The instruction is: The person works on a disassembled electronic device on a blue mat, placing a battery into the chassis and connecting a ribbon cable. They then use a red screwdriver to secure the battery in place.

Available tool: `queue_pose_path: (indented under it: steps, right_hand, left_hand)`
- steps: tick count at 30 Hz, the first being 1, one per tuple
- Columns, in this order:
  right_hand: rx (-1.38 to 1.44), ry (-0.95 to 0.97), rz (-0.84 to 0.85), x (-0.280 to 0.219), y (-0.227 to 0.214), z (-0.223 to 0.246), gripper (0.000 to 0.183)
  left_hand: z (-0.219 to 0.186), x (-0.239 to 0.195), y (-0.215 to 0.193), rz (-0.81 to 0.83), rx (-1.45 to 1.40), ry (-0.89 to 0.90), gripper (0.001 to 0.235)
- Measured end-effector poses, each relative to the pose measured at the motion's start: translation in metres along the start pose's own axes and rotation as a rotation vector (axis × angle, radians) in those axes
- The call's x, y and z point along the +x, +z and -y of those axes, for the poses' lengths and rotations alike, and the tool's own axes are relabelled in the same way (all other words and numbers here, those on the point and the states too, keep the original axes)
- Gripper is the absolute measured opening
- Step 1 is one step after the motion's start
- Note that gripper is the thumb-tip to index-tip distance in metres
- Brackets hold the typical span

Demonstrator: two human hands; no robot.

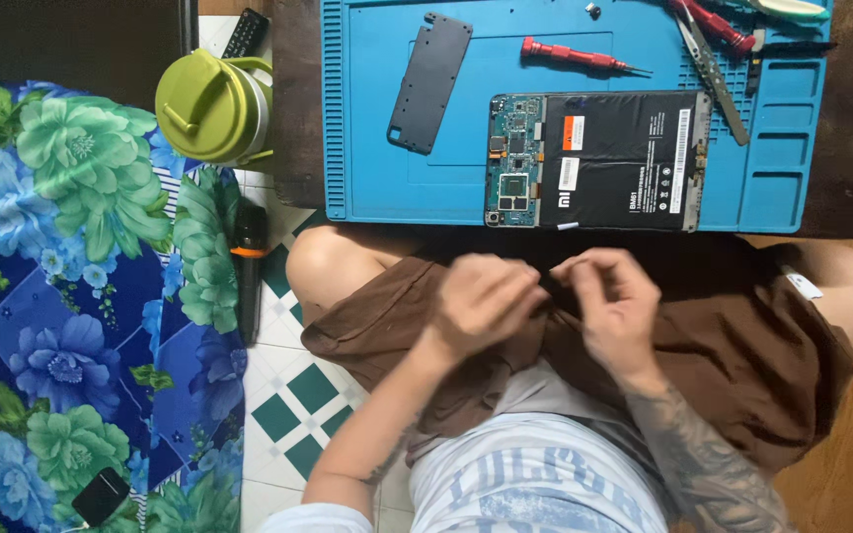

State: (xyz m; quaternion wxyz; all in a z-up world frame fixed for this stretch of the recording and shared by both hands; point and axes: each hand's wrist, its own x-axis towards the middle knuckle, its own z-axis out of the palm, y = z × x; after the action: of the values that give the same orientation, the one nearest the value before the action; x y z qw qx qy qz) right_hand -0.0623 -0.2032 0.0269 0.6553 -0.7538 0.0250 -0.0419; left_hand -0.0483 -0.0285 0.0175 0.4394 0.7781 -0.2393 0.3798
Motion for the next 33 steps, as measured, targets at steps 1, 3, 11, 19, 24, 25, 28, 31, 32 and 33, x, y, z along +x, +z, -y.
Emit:
queue_pose_path:
  steps: [1, 3, 11, 19, 24, 25, 28, 31, 32, 33]
  right_hand:
    - [0.001, 0.001, -0.001, 0.007, -0.009, -0.003, 0.011]
    - [-0.163, -0.212, 0.051, 0.017, -0.028, -0.008, 0.012]
    - [-0.527, -0.631, 0.097, 0.056, -0.018, 0.007, 0.006]
    - [-0.570, -0.773, 0.111, 0.074, -0.028, 0.042, 0.012]
    - [-0.526, -0.822, 0.184, 0.091, -0.024, 0.074, 0.008]
    - [-0.528, -0.825, 0.181, 0.093, -0.023, 0.075, 0.008]
    - [-0.537, -0.826, 0.197, 0.095, -0.017, 0.077, 0.007]
    - [-0.527, -0.820, 0.193, 0.095, -0.011, 0.078, 0.006]
    - [-0.543, -0.802, 0.205, 0.095, -0.011, 0.079, 0.006]
    - [-0.560, -0.785, 0.217, 0.095, -0.010, 0.079, 0.006]
  left_hand:
    - [0.015, 0.002, -0.003, 0.001, -0.001, 0.000, 0.017]
    - [0.042, 0.006, -0.011, 0.126, 0.237, 0.103, 0.025]
    - [0.069, 0.026, -0.007, 0.171, 0.263, 0.223, 0.011]
    - [0.049, 0.060, -0.010, 0.046, 0.272, 0.329, 0.009]
    - [0.048, 0.077, -0.003, -0.026, 0.024, 0.263, 0.011]
    - [0.049, 0.079, -0.002, -0.029, 0.022, 0.267, 0.011]
    - [0.049, 0.078, -0.001, -0.041, 0.027, 0.258, 0.012]
    - [0.051, 0.079, 0.001, -0.068, 0.018, 0.241, 0.012]
    - [0.053, 0.079, 0.002, -0.090, 0.006, 0.259, 0.013]
    - [0.054, 0.080, 0.003, -0.112, -0.006, 0.276, 0.016]
